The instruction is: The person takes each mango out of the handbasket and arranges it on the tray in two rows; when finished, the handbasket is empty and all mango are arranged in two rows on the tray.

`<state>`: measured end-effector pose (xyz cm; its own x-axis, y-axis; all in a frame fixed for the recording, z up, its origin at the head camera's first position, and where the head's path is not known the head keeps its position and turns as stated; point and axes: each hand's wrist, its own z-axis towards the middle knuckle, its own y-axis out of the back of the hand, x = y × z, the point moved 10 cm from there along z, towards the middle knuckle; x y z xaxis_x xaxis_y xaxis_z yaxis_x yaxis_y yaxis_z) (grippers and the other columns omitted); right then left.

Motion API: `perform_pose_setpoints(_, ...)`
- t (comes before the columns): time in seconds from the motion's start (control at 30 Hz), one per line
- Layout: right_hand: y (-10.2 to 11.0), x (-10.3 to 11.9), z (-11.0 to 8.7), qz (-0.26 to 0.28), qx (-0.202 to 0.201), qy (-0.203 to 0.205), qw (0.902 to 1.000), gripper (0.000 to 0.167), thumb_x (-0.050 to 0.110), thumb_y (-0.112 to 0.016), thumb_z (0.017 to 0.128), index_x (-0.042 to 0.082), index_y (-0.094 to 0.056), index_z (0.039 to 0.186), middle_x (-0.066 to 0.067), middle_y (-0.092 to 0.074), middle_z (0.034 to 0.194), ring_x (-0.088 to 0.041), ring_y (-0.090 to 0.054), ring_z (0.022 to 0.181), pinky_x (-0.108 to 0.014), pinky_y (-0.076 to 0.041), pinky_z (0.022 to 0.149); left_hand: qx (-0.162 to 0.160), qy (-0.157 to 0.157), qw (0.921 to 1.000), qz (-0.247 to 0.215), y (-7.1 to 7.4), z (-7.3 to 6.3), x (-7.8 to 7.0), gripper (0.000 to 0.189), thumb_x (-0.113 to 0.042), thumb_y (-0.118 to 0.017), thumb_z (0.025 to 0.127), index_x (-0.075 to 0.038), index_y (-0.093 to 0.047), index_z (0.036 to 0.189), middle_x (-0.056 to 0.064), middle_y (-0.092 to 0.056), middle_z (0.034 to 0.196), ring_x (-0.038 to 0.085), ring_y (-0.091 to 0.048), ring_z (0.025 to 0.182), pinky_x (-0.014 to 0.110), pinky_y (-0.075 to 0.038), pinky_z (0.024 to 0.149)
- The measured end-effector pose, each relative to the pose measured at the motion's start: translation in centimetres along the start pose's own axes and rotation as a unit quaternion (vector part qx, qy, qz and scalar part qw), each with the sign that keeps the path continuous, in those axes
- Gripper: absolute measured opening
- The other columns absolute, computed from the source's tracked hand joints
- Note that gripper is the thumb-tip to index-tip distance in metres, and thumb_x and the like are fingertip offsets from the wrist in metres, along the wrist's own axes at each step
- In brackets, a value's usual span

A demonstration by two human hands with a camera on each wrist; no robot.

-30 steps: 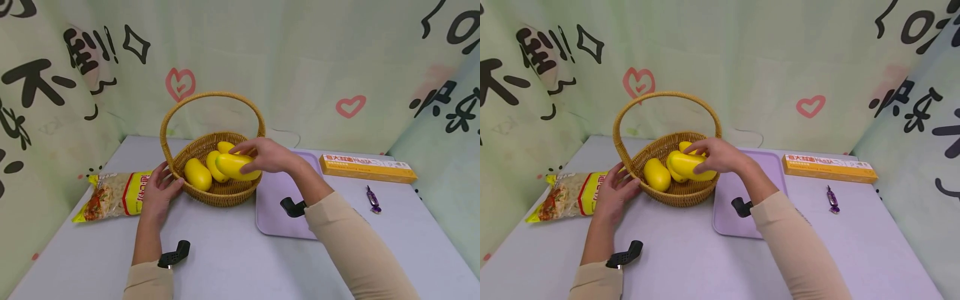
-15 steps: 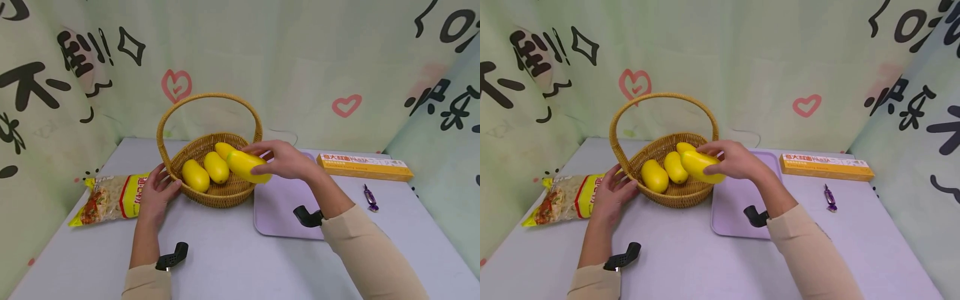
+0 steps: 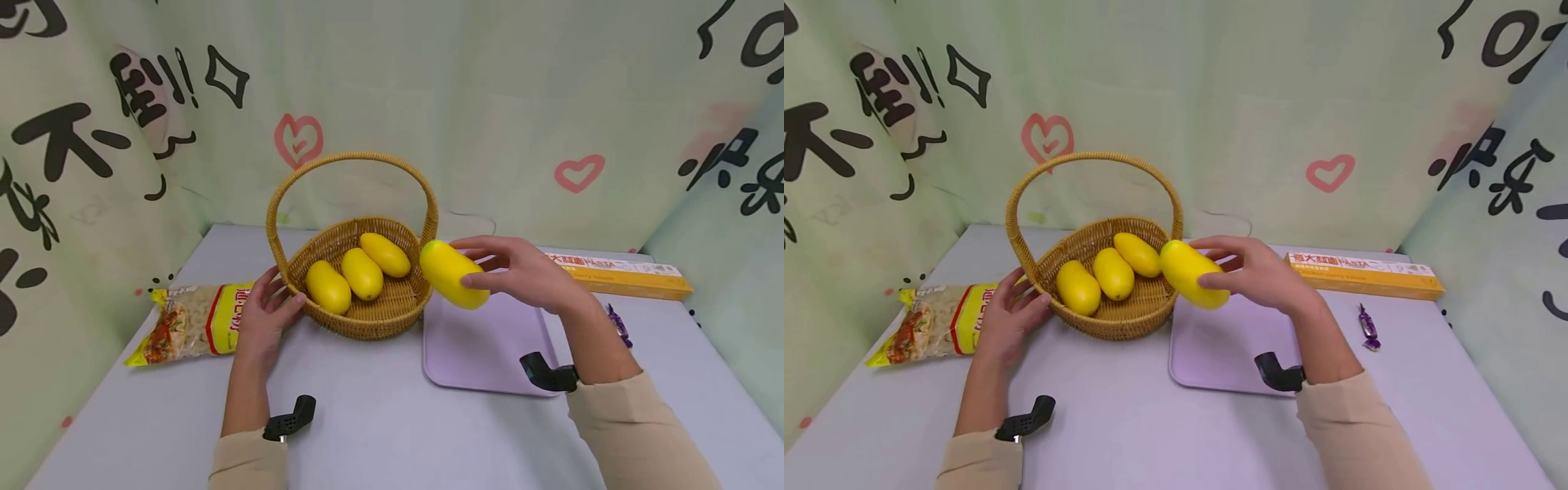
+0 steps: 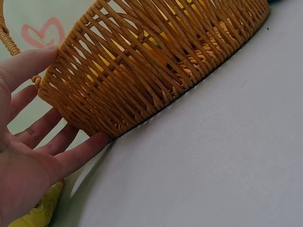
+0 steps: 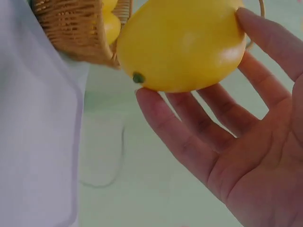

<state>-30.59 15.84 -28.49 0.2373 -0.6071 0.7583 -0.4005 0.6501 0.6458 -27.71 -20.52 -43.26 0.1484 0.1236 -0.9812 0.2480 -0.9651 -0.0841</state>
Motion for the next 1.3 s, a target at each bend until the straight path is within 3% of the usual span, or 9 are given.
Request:
perform_pose_setpoints(0.23, 1.6, -3.4, -0.9, 0.047, -0.024, -0.043, 0.9977, 0.058, 0.036, -0.074, 0.096, 0.021, -0.055, 0.149, -0.013, -0.061, 0.14, -0.032, -0.067, 0.115, -0.036, -0.064, 0.085, 0.0, -0.001, 1.0, 0.005, 0.0, 0.1, 0.1, 0.079, -0.014, -0.073, 0.097, -0.035, -0.033, 0.162, 0.001, -0.04, 0.163, 0.019, -0.041, 0.15, 0.021, -0.055, 0.099)
perform_pose_setpoints(0.47, 1.1, -6.4, -0.3, 0.064, -0.036, -0.089, 0.9933, 0.064, 0.036, -0.071, 0.098, 0.02, -0.048, 0.155, -0.021, -0.057, 0.142, -0.034, -0.065, 0.113, -0.042, -0.065, 0.084, 0.003, 0.0, 1.0, 0.005, 0.1, 0.0, 0.2, 0.08, -0.013, -0.073, 0.097, -0.032, -0.031, 0.163, 0.003, -0.039, 0.163, 0.021, -0.041, 0.15, 0.019, -0.056, 0.097)
perform_pose_setpoints(0.83, 0.0, -7.8, 1.0, 0.059, -0.052, -0.11, 0.9908, 0.057, 0.033, -0.054, 0.108, 0.035, -0.034, 0.162, -0.025, -0.049, 0.149, -0.04, -0.057, 0.122, -0.042, -0.065, 0.087, -0.004, -0.001, 0.9999, 0.013, 0.0, 0.2, 0.2, 0.079, -0.015, -0.073, 0.097, -0.035, -0.032, 0.162, 0.001, -0.04, 0.163, 0.019, -0.041, 0.15, 0.023, -0.055, 0.101)
perform_pose_setpoints(1.07, -1.2, -8.9, 2.8, 0.052, -0.061, -0.119, 0.9896, 0.05, 0.026, -0.047, 0.111, 0.029, -0.039, 0.16, -0.025, -0.043, 0.155, -0.04, -0.051, 0.126, -0.043, -0.065, 0.087, -0.007, -0.002, 0.9997, 0.022, 0.1, 0.2, 0.2, 0.079, -0.017, -0.073, 0.097, -0.035, -0.032, 0.162, 0.001, -0.04, 0.163, 0.019, -0.042, 0.149, 0.028, -0.053, 0.106)
perform_pose_setpoints(1.3, -1.7, -10.2, 4.7, 0.047, -0.069, -0.165, 0.9827, 0.051, 0.032, -0.046, 0.111, 0.034, -0.037, 0.161, -0.026, -0.041, 0.158, -0.04, -0.049, 0.128, -0.04, -0.064, 0.089, -0.006, -0.005, 0.9997, 0.022, 0.1, 0.2, 0.2, 0.079, -0.019, -0.074, 0.097, -0.036, -0.033, 0.162, 0.001, -0.04, 0.163, 0.018, -0.042, 0.149, 0.03, -0.052, 0.108)
